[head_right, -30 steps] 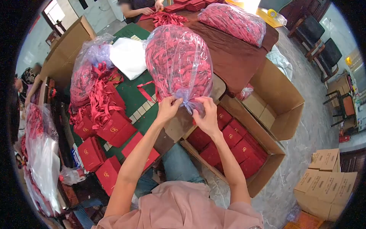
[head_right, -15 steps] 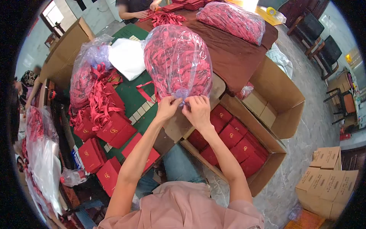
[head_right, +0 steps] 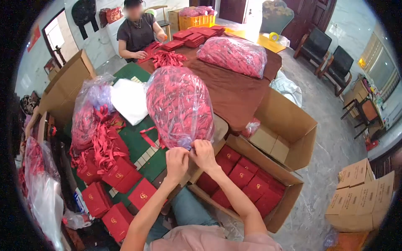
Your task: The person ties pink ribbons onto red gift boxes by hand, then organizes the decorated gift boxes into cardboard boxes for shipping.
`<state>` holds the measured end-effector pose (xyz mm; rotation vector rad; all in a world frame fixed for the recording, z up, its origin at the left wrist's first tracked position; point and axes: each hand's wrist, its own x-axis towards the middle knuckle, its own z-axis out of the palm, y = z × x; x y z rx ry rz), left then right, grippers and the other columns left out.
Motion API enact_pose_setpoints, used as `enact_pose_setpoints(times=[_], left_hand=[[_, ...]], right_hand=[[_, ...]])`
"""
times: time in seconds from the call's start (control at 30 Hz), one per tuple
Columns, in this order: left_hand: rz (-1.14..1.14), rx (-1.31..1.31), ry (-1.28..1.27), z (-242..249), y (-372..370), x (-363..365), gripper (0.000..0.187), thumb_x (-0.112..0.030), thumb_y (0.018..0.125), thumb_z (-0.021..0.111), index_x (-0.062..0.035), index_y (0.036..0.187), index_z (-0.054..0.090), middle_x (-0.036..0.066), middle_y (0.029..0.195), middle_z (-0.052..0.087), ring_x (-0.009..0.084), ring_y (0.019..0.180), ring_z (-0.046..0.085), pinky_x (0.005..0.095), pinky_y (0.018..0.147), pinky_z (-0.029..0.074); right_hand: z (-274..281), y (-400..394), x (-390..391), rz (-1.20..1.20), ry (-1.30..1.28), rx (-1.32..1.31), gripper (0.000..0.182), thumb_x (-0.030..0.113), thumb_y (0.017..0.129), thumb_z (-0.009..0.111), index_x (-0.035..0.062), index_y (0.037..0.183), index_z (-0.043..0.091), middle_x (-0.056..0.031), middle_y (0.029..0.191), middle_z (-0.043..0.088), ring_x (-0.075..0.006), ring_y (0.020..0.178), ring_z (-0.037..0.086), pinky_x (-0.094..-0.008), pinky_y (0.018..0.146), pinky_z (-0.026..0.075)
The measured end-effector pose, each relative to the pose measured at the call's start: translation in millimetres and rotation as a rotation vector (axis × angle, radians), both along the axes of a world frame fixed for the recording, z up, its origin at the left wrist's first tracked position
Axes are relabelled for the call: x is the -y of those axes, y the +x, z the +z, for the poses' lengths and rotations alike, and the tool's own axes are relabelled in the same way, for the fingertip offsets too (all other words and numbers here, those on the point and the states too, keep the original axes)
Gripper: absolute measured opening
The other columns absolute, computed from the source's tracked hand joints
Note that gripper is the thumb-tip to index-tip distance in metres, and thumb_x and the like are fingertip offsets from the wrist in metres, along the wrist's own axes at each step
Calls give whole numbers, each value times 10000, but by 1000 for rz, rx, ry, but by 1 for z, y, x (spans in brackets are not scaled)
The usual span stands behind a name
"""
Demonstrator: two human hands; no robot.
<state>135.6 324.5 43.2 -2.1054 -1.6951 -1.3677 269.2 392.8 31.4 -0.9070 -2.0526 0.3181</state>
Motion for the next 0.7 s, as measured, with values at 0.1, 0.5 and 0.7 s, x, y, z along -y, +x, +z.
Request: enact_pose_setpoints(times=[0.1,0.5,0.7], left_hand=[[9,127,-108,-1,3,-9,120,-38,835,649,-64,946,613,101,932,618,306,922,596,409,821,451],[10,265,-363,5,-13,-18,167,-194,795,728,-56,888,717,131,837,696,302,823,663,399,754,517],[34,301,-426,-5,-12,-27,196,-178,789,705,-18,896,738,138,813,719,261,759,696,360,712,535]], right_hand=[[6,3,-1,49,61,35,204,48,707,668,33,861,535,-152,822,576,-345,835,586,-443,814,460],[6,9,-6,135,92,21,212,15,724,667,20,874,518,-152,846,555,-352,866,572,-439,824,461],[-1,10,-10,162,87,49,228,35,730,659,23,876,485,-165,848,528,-366,868,548,-445,814,448]])
